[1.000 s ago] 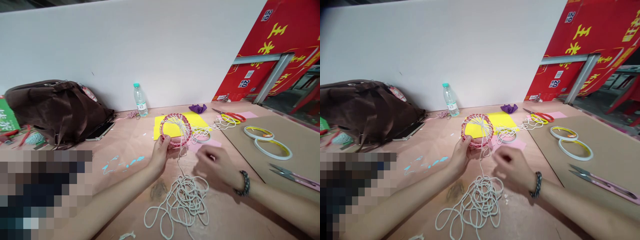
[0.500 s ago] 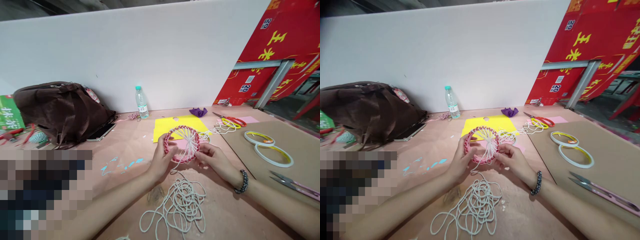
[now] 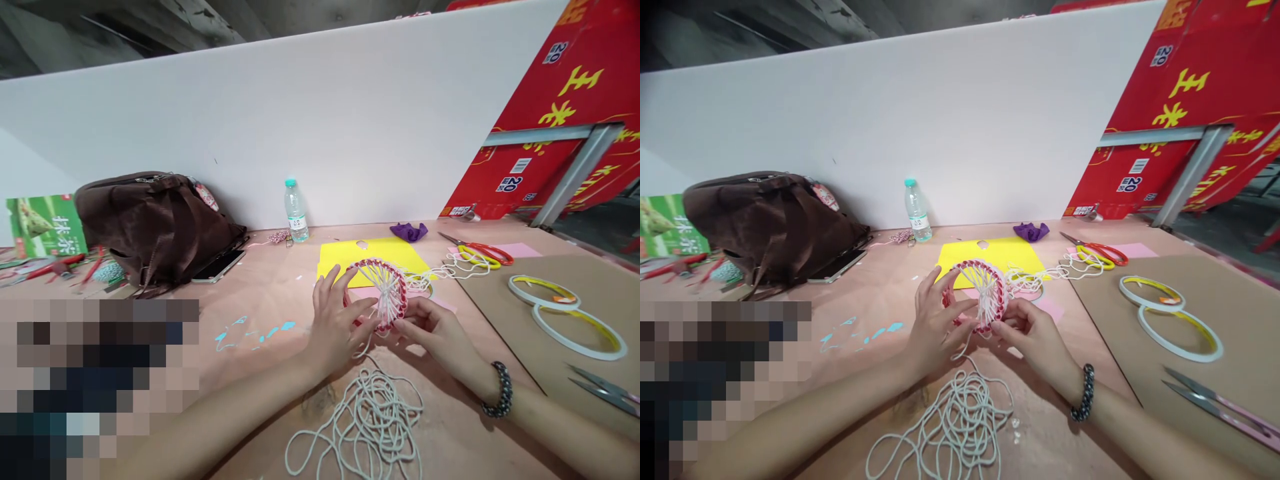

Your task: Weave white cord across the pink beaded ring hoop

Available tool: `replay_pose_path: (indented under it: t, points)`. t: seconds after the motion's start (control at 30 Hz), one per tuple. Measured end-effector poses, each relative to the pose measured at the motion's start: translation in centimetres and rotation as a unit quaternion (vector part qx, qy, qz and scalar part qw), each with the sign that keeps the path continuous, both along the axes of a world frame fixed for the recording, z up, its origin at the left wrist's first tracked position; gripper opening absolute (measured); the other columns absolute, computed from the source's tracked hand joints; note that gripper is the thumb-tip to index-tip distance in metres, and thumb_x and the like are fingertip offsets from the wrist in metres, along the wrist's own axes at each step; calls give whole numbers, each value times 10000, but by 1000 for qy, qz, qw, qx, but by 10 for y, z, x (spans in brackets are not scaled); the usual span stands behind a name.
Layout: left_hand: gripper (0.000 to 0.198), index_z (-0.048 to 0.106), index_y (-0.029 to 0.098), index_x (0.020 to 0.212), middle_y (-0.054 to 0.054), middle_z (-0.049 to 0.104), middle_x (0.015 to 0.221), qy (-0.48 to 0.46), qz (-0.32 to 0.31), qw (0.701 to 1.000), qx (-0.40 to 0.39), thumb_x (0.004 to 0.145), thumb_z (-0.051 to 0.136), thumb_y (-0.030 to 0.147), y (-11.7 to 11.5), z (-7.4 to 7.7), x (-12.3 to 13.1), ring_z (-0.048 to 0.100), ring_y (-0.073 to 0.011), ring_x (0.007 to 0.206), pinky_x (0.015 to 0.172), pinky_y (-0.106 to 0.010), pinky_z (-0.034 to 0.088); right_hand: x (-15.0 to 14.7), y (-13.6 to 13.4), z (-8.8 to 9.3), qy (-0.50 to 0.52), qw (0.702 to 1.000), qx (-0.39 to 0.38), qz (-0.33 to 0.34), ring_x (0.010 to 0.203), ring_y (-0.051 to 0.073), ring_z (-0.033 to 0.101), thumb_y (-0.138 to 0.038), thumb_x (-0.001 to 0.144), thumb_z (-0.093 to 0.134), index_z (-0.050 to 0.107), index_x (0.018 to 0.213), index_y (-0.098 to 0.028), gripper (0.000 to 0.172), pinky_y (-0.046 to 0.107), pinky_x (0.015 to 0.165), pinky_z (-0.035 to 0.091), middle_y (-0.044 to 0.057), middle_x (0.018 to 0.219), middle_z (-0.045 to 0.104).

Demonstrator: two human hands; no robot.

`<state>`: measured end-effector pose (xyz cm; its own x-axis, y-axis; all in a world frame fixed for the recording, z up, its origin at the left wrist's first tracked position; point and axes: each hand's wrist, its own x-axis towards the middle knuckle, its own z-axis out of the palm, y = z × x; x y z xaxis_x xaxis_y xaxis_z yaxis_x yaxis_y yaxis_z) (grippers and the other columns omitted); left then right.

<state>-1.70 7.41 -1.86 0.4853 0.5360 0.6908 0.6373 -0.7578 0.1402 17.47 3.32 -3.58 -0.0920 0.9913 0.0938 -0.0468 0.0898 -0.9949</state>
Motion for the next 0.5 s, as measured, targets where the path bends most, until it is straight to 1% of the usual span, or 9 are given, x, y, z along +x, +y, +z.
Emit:
replay_pose_path:
  t: [0.1, 0.23, 0.33, 0.43, 0.5]
  points:
    - [253, 659, 267, 1055, -72, 324, 1440, -3, 0, 1000, -23, 852, 548, 370, 0, 0, 0, 171, -331, 1349, 1043, -576, 231, 0, 0, 0, -27, 1000, 14, -5, 713, 181, 651, -394, 757, 684, 571, 906, -178, 286, 318, 619, 534, 61, 821, 675]
    - [253, 633, 280, 1094, -61, 302, 1441, -24, 8, 999, -24, 898, 473, 297, -2, -1, 0, 169, -312, 1348, 1043, -568, 234, -1, 0, -1, -50, 998, 27, -8, 723, 184, 649, -401, 770, 663, 572, 945, -188, 290, 319, 620, 545, 60, 834, 667]
    - [213, 658, 286, 1023, -41, 325, 1418, -46, 20, 999, -14, 894, 488, 288, -3, -3, 2, 184, -305, 1341, 1050, -551, 230, -3, 0, -2, -65, 997, 38, -12, 703, 176, 643, -404, 772, 659, 571, 949, -195, 287, 314, 615, 541, 44, 817, 658]
    - [160, 684, 268, 899, -35, 370, 1378, -71, 28, 997, -13, 874, 530, 303, -1, -3, 4, 209, -295, 1331, 1060, -529, 227, -4, 0, -3, -73, 996, 43, -13, 652, 159, 635, -395, 766, 667, 568, 901, -198, 259, 304, 608, 531, 26, 777, 655]
    - [141, 676, 256, 854, -33, 398, 1353, -90, 30, 995, -17, 867, 543, 301, 0, -3, 3, 225, -277, 1328, 1067, -511, 227, -5, 0, -1, -64, 997, 38, -19, 627, 150, 630, -386, 762, 671, 560, 867, -199, 241, 296, 595, 526, 16, 748, 651]
